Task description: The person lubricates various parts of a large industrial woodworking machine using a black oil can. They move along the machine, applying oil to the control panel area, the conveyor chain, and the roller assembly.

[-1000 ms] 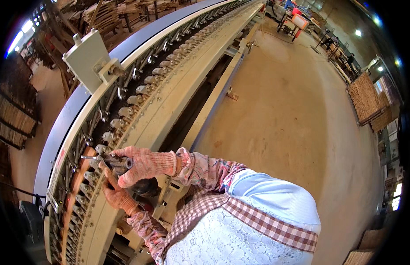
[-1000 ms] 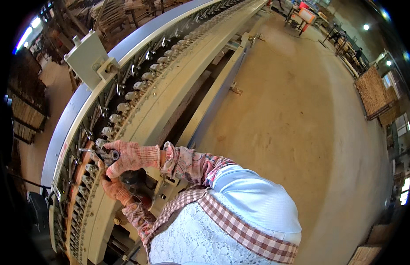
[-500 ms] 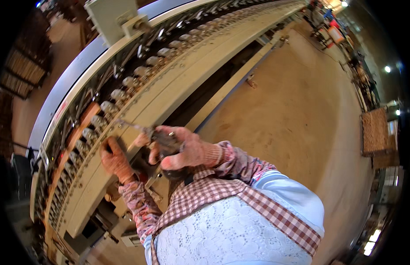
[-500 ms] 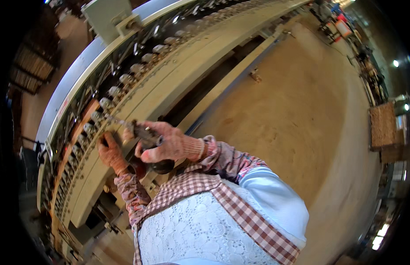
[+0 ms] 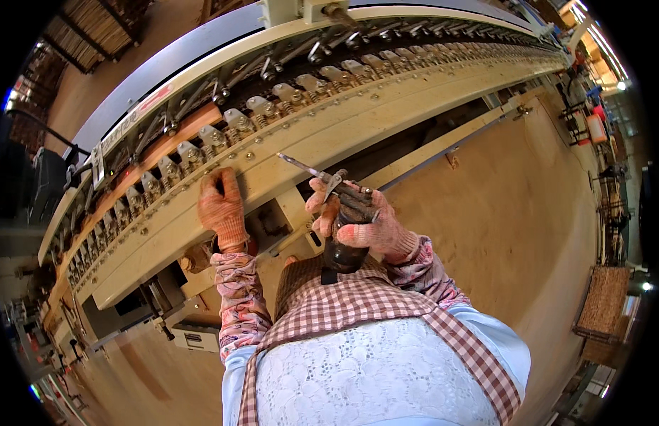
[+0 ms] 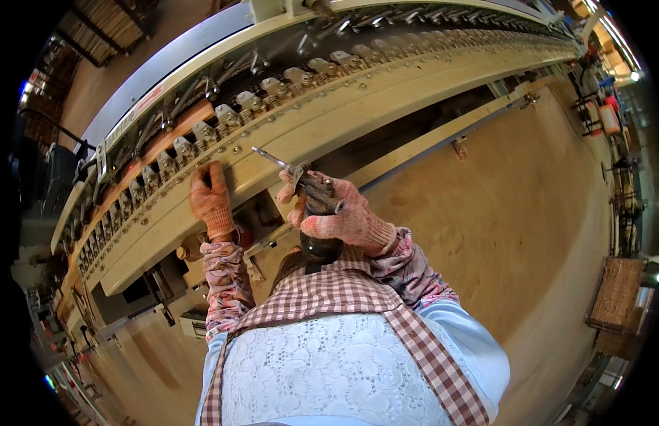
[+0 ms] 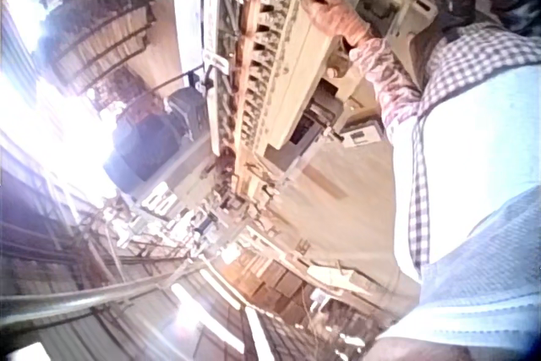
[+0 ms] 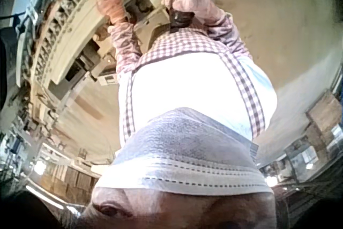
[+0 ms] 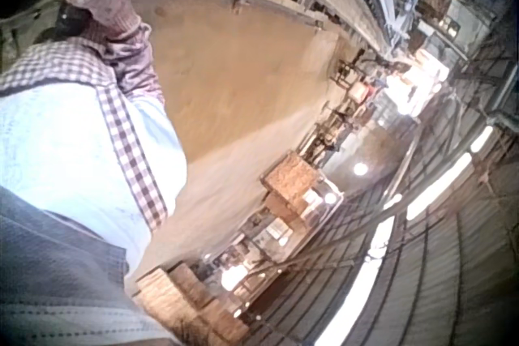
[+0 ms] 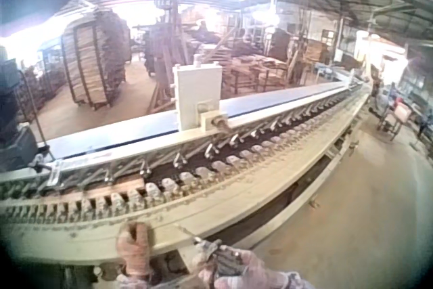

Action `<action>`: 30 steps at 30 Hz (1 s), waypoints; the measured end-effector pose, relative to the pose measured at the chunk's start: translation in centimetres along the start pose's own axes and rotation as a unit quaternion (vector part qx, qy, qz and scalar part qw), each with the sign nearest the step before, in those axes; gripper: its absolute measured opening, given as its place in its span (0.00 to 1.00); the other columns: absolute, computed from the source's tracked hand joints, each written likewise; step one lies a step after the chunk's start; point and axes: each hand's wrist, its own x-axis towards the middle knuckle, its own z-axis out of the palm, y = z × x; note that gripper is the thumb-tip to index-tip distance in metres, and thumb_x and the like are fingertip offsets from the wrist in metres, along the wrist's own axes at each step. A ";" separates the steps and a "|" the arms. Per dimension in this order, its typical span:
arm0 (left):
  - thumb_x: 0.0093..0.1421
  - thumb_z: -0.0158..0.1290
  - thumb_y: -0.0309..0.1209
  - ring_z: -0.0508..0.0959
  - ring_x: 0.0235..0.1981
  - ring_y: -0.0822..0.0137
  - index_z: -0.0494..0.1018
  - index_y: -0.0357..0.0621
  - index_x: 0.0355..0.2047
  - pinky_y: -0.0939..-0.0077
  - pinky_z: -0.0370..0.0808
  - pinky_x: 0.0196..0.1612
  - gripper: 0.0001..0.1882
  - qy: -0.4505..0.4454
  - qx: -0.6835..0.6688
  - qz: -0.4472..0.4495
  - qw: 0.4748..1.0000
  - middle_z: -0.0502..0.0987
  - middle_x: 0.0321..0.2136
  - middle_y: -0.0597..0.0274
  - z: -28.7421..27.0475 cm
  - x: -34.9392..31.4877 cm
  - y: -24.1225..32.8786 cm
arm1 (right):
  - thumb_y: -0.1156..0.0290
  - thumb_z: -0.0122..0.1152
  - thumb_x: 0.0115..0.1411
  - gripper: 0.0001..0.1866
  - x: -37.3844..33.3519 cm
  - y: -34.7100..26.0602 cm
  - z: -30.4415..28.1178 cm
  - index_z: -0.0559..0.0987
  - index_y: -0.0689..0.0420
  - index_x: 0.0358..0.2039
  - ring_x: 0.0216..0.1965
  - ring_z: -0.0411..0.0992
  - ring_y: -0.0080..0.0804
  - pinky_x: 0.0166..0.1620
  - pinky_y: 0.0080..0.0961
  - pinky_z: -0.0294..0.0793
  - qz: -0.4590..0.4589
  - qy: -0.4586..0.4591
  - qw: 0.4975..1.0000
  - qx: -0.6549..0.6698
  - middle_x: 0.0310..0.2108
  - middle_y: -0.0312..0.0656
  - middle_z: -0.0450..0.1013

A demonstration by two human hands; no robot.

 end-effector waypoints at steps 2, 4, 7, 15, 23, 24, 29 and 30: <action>0.65 0.57 0.44 0.83 0.33 0.50 0.82 0.44 0.37 0.61 0.78 0.37 0.16 -0.008 -0.021 -0.037 0.999 0.83 0.34 0.53 0.1 -0.2 -0.4 | 0.82 0.65 0.53 0.39 0.2 -0.1 0.3 0.65 0.63 0.67 0.43 0.77 0.27 0.52 0.30 0.76 0.011 0.013 1.000 0.001 0.54 0.43 0.73; 0.65 0.57 0.44 0.82 0.33 0.50 0.82 0.44 0.37 0.61 0.78 0.37 0.16 -0.007 -0.014 -0.023 1.000 0.83 0.34 0.53 0.1 -0.1 0.0 | 0.82 0.65 0.53 0.39 0.5 -0.1 0.3 0.65 0.63 0.67 0.43 0.77 0.27 0.52 0.30 0.76 0.000 0.019 1.000 0.003 0.54 0.44 0.73; 0.65 0.57 0.44 0.82 0.32 0.50 0.81 0.44 0.37 0.61 0.77 0.37 0.16 -0.009 -0.016 -0.015 1.000 0.83 0.33 0.52 -0.4 0.0 0.8 | 0.80 0.68 0.53 0.39 1.1 -0.3 0.3 0.65 0.63 0.67 0.45 0.78 0.29 0.50 0.31 0.78 -0.013 0.026 1.000 -0.006 0.57 0.48 0.72; 0.66 0.57 0.44 0.82 0.30 0.52 0.81 0.44 0.38 0.64 0.77 0.36 0.15 -0.010 -0.009 -0.002 1.000 0.83 0.31 0.53 -0.3 0.0 0.2 | 0.75 0.72 0.53 0.42 2.2 -0.6 0.3 0.64 0.62 0.67 0.43 0.80 0.36 0.45 0.31 0.80 -0.028 0.017 0.999 0.007 0.58 0.53 0.72; 0.62 0.60 0.38 0.82 0.30 0.50 0.82 0.45 0.35 0.61 0.78 0.36 0.10 0.000 -0.005 -0.002 1.000 0.82 0.33 0.54 -0.6 0.3 1.4 | 0.58 0.64 0.61 0.38 3.9 1.3 -1.1 0.64 0.64 0.67 0.61 0.69 0.47 0.63 0.45 0.64 -0.114 -0.059 0.991 0.040 0.59 0.53 0.69; 0.62 0.60 0.38 0.82 0.30 0.49 0.82 0.44 0.34 0.61 0.78 0.36 0.10 0.009 -0.002 0.003 1.000 0.82 0.33 0.54 -0.9 0.3 1.4 | 0.55 0.63 0.62 0.38 3.9 1.0 -0.9 0.64 0.64 0.66 0.62 0.68 0.47 0.65 0.46 0.62 -0.103 -0.058 0.993 -0.012 0.60 0.53 0.69; 0.61 0.60 0.37 0.81 0.31 0.47 0.82 0.44 0.33 0.59 0.78 0.35 0.10 0.016 0.002 0.012 1.000 0.82 0.32 0.53 -0.6 0.3 1.4 | 0.66 0.68 0.57 0.39 2.9 0.3 -1.0 0.65 0.65 0.66 0.63 0.68 0.41 0.68 0.43 0.58 -0.059 0.030 0.993 -0.098 0.59 0.50 0.71; 0.61 0.60 0.37 0.81 0.31 0.47 0.82 0.44 0.33 0.59 0.78 0.35 0.10 0.015 0.004 0.016 1.000 0.82 0.32 0.53 -0.7 0.4 1.4 | 0.69 0.70 0.55 0.40 3.0 0.4 -1.2 0.64 0.66 0.66 0.62 0.69 0.40 0.69 0.41 0.58 -0.055 0.033 0.994 -0.087 0.58 0.49 0.72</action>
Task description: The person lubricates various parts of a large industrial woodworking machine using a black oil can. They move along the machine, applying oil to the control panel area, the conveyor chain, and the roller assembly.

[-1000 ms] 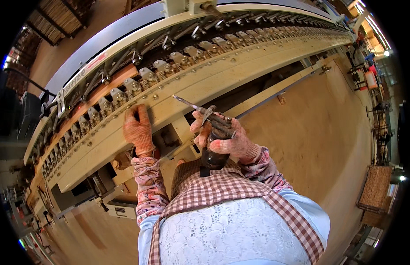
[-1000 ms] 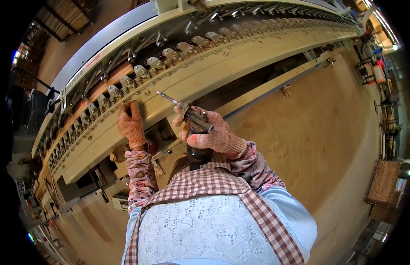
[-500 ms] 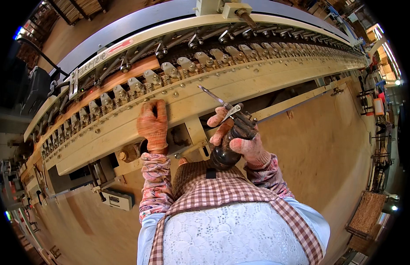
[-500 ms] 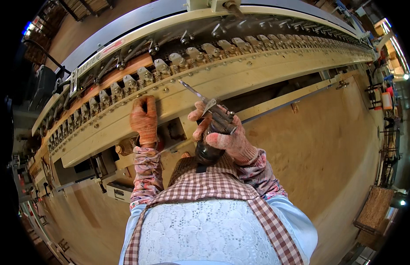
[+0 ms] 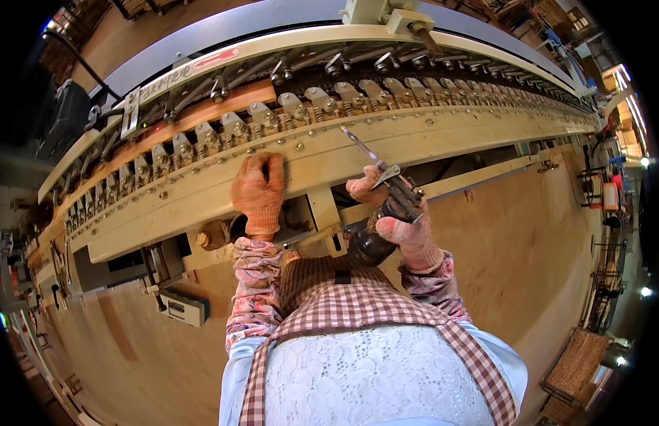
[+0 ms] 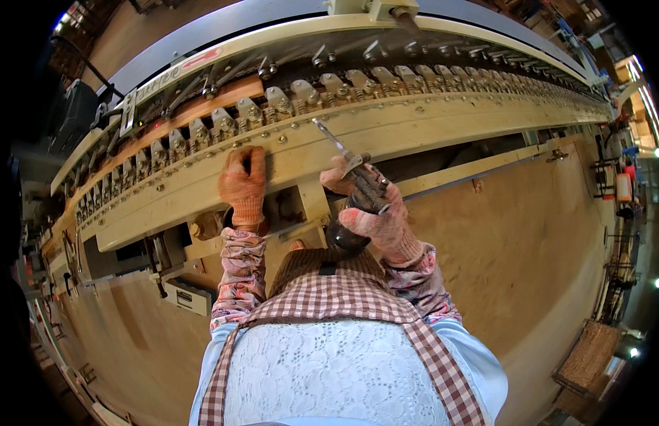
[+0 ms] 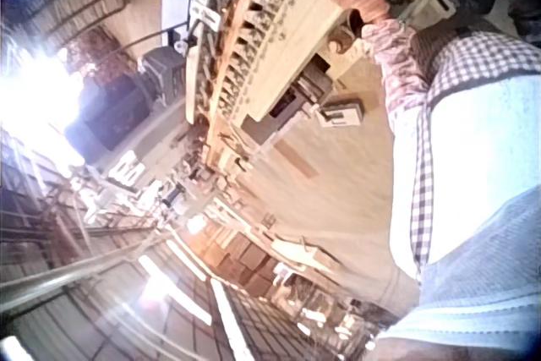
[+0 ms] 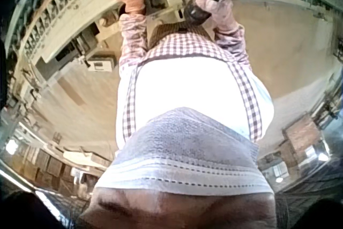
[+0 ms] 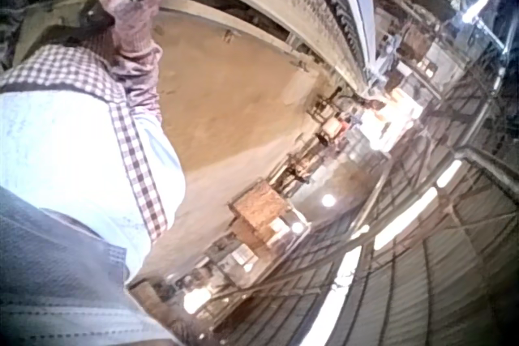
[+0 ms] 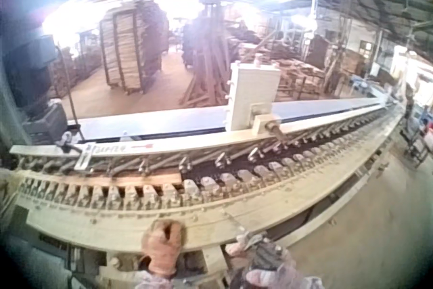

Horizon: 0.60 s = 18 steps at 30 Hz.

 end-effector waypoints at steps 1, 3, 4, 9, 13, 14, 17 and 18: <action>0.61 0.60 0.37 0.81 0.31 0.47 0.82 0.44 0.33 0.59 0.78 0.35 0.09 -0.001 0.003 0.004 1.000 0.82 0.32 0.53 -0.1 0.0 0.1 | 0.72 0.70 0.53 0.41 0.0 -0.2 -0.2 0.64 0.66 0.66 0.62 0.69 0.39 0.68 0.40 0.59 0.008 0.000 1.000 -0.026 0.58 0.48 0.72; 0.61 0.60 0.36 0.81 0.31 0.48 0.81 0.45 0.33 0.59 0.78 0.34 0.08 0.005 -0.003 0.002 1.000 0.81 0.31 0.53 -0.2 0.0 0.2 | 0.74 0.71 0.52 0.41 0.2 -0.6 0.0 0.64 0.66 0.66 0.61 0.70 0.37 0.68 0.37 0.59 0.016 -0.001 0.997 -0.072 0.58 0.47 0.72; 0.61 0.60 0.36 0.81 0.31 0.48 0.81 0.46 0.33 0.59 0.78 0.34 0.08 0.010 -0.003 0.005 1.000 0.81 0.30 0.53 -0.3 0.0 0.2 | 0.74 0.70 0.52 0.41 0.2 -0.8 0.4 0.64 0.66 0.66 0.61 0.70 0.37 0.67 0.36 0.60 0.017 -0.002 0.996 -0.093 0.59 0.47 0.71; 0.61 0.60 0.40 0.82 0.32 0.49 0.82 0.46 0.33 0.61 0.78 0.36 0.11 -0.004 0.007 -0.013 1.000 0.82 0.33 0.55 0.1 -0.2 -0.6 | 0.72 0.71 0.55 0.40 0.4 1.1 -0.3 0.64 0.68 0.65 0.60 0.70 0.39 0.66 0.34 0.62 -0.008 -0.030 0.999 -0.028 0.60 0.48 0.69; 0.61 0.60 0.39 0.82 0.31 0.49 0.81 0.47 0.34 0.60 0.78 0.35 0.09 0.004 0.003 0.007 1.000 0.83 0.33 0.56 -0.1 -0.3 -0.7 | 0.68 0.69 0.59 0.36 0.9 1.8 -1.1 0.65 0.69 0.64 0.59 0.71 0.39 0.64 0.34 0.66 -0.034 -0.038 0.993 -0.109 0.59 0.49 0.70; 0.61 0.60 0.39 0.82 0.30 0.49 0.81 0.48 0.34 0.59 0.78 0.35 0.09 0.010 0.001 0.010 1.000 0.83 0.33 0.56 0.0 -0.3 -1.0 | 0.67 0.67 0.61 0.35 1.0 2.3 -1.9 0.65 0.68 0.64 0.58 0.71 0.39 0.63 0.33 0.67 -0.054 -0.035 0.983 -0.173 0.59 0.49 0.71; 0.60 0.60 0.39 0.82 0.30 0.50 0.81 0.49 0.34 0.59 0.78 0.34 0.09 -0.003 0.002 -0.002 1.000 0.83 0.33 0.56 0.0 -0.2 -1.1 | 0.62 0.62 0.64 0.34 1.9 1.5 -1.6 0.64 0.68 0.64 0.56 0.73 0.37 0.59 0.30 0.70 -0.064 -0.051 0.974 -0.210 0.57 0.50 0.71; 0.60 0.60 0.39 0.82 0.30 0.50 0.81 0.49 0.33 0.59 0.78 0.34 0.09 -0.002 0.001 -0.005 1.000 0.83 0.32 0.57 0.1 -0.2 -1.0 | 0.58 0.60 0.64 0.35 2.3 1.7 -1.6 0.63 0.67 0.65 0.54 0.73 0.37 0.57 0.30 0.71 -0.069 -0.059 0.981 -0.169 0.56 0.51 0.71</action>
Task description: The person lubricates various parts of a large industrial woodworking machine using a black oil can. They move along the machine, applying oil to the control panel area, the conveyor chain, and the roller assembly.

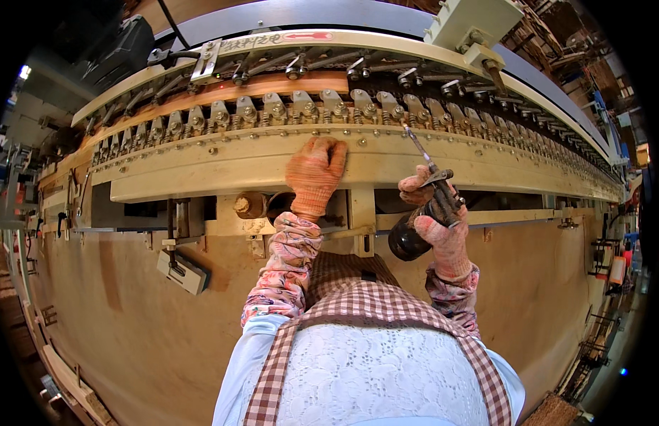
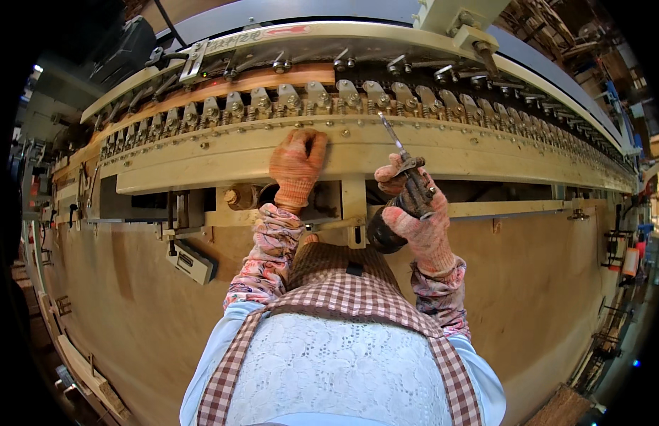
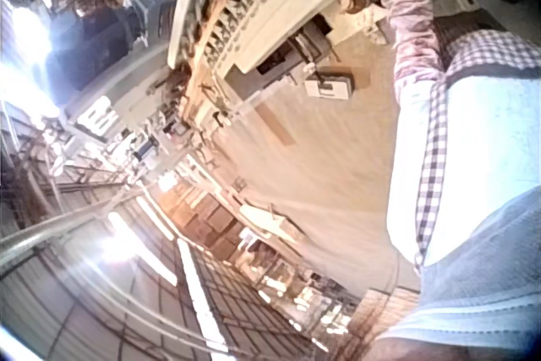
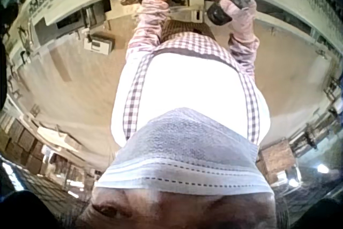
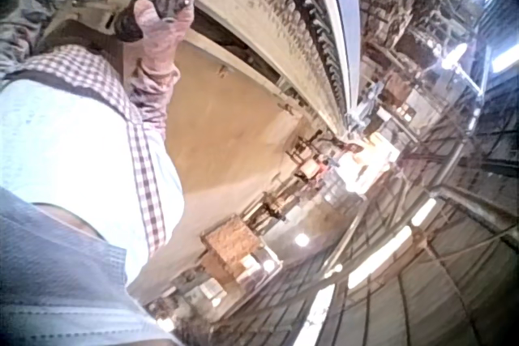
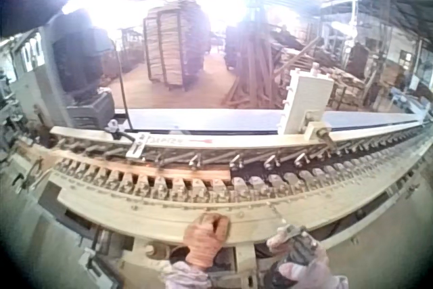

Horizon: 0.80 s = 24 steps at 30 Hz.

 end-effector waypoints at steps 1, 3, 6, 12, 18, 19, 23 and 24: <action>0.60 0.60 0.39 0.82 0.30 0.50 0.81 0.49 0.32 0.59 0.78 0.34 0.09 0.004 0.003 0.002 1.000 0.83 0.32 0.57 0.0 0.0 0.1 | 0.54 0.57 0.65 0.37 0.4 0.3 0.0 0.62 0.66 0.65 0.52 0.74 0.37 0.55 0.29 0.72 -0.008 -0.005 0.999 0.042 0.55 0.52 0.71; 0.60 0.60 0.39 0.82 0.30 0.51 0.81 0.49 0.31 0.59 0.78 0.34 0.09 0.012 0.011 0.007 1.000 0.83 0.32 0.58 -0.1 0.0 0.3 | 0.44 0.53 0.65 0.40 0.8 0.7 0.5 0.64 0.65 0.65 0.51 0.72 0.39 0.56 0.35 0.70 0.016 0.020 0.979 0.204 0.53 0.52 0.72; 0.59 0.61 0.40 0.82 0.30 0.51 0.81 0.49 0.31 0.59 0.78 0.34 0.09 0.006 0.017 -0.001 1.000 0.83 0.31 0.58 0.2 -0.1 -0.2 | 0.59 0.59 0.64 0.38 1.4 -0.9 1.8 0.58 0.65 0.68 0.43 0.69 0.28 0.49 0.26 0.71 0.077 0.046 0.969 0.231 0.50 0.45 0.70; 0.59 0.61 0.41 0.82 0.30 0.50 0.82 0.50 0.32 0.59 0.78 0.34 0.10 0.002 0.033 -0.018 0.999 0.83 0.32 0.59 0.1 -0.1 0.2 | 0.67 0.63 0.63 0.35 1.7 -3.3 2.3 0.62 0.65 0.67 0.50 0.70 0.27 0.52 0.22 0.68 0.057 -0.007 0.997 -0.059 0.54 0.41 0.71; 0.60 0.61 0.41 0.82 0.30 0.50 0.81 0.50 0.32 0.58 0.78 0.34 0.10 0.009 0.026 -0.008 1.000 0.83 0.32 0.59 0.1 -0.1 0.2 | 0.67 0.68 0.60 0.34 2.5 -2.0 0.8 0.67 0.62 0.65 0.51 0.70 0.23 0.49 0.20 0.68 0.102 -0.013 0.994 0.021 0.54 0.36 0.73; 0.60 0.60 0.41 0.82 0.30 0.50 0.81 0.50 0.32 0.58 0.78 0.34 0.10 0.006 0.027 -0.009 1.000 0.83 0.31 0.59 0.2 -0.1 0.2 | 0.67 0.68 0.60 0.34 2.7 -1.7 0.4 0.67 0.61 0.65 0.50 0.69 0.22 0.49 0.20 0.68 0.112 -0.020 0.992 0.048 0.54 0.36 0.73; 0.60 0.60 0.42 0.82 0.31 0.50 0.81 0.49 0.32 0.58 0.78 0.34 0.10 0.004 0.023 -0.015 1.000 0.82 0.31 0.59 -0.1 -0.1 0.3 | 0.70 0.67 0.60 0.33 3.4 -2.7 1.5 0.68 0.60 0.65 0.45 0.67 0.18 0.47 0.17 0.67 0.139 -0.006 0.989 0.042 0.53 0.34 0.72; 0.60 0.60 0.42 0.82 0.31 0.50 0.81 0.49 0.32 0.58 0.78 0.35 0.11 0.005 0.017 -0.013 1.000 0.82 0.31 0.58 -0.2 0.0 0.4 | 0.70 0.67 0.60 0.33 3.7 -2.5 1.2 0.68 0.59 0.65 0.44 0.67 0.18 0.46 0.17 0.67 0.129 -0.020 0.992 0.004 0.52 0.34 0.72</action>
